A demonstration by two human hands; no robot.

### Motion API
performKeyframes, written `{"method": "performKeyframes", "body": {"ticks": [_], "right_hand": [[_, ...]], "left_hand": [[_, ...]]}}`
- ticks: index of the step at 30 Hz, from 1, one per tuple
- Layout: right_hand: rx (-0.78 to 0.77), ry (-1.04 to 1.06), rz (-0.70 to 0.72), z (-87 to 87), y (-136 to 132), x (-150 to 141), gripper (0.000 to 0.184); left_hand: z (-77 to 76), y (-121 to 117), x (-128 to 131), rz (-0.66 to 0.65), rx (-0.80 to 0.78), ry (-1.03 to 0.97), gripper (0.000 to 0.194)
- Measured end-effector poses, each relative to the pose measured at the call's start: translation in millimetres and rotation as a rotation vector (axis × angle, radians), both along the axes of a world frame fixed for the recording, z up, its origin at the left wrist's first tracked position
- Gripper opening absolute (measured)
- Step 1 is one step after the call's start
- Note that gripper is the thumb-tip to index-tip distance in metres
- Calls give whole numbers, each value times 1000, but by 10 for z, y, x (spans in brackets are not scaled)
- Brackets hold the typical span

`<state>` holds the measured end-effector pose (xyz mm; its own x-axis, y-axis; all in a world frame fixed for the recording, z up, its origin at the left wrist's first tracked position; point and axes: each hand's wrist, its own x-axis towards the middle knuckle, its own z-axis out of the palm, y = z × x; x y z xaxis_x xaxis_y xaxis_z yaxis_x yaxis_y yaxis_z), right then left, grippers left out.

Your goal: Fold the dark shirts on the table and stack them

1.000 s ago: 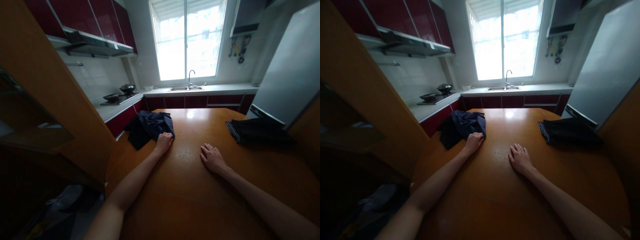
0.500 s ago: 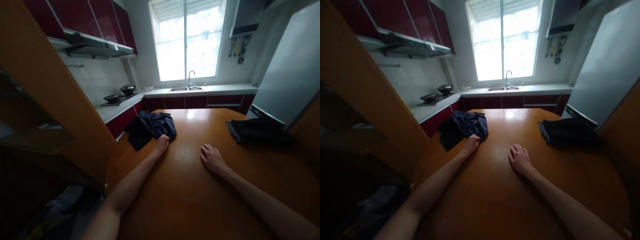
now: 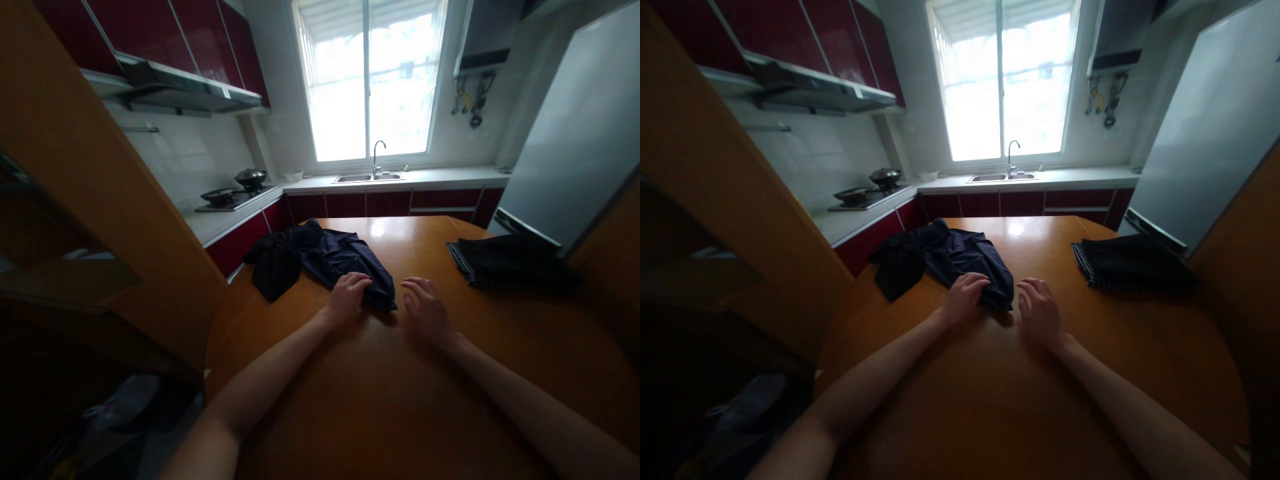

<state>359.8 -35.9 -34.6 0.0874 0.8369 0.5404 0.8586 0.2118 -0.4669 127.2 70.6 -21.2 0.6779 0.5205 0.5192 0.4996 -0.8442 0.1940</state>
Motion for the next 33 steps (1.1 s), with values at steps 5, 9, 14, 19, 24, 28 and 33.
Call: {"method": "performKeyframes", "body": {"ticks": [5, 9, 14, 19, 24, 28, 33], "right_hand": [[-77, -230, 347, 84, -162, -252, 35], [-155, -335, 408, 82, -174, -300, 34], [-242, -395, 295, 90, -151, -271, 36], [-294, -422, 98, 36, -20, -79, 38], [-431, -362, -164, -113, 228, 370, 44], [-366, -370, -303, -172, 230, 438, 43], [-201, -356, -186, -97, 73, 63, 40]], "left_hand": [[-14, 558, -467, 486, -71, 15, 44], [-102, 763, -668, 557, -130, 62, 37], [-181, 819, -644, 517, -131, 87, 32], [-164, 751, -562, 305, -122, 104, 29], [-218, 480, -338, -28, -131, 132, 30], [-238, 419, -204, -32, -112, 84, 27], [-159, 722, -303, 300, -69, -47, 26]]}}
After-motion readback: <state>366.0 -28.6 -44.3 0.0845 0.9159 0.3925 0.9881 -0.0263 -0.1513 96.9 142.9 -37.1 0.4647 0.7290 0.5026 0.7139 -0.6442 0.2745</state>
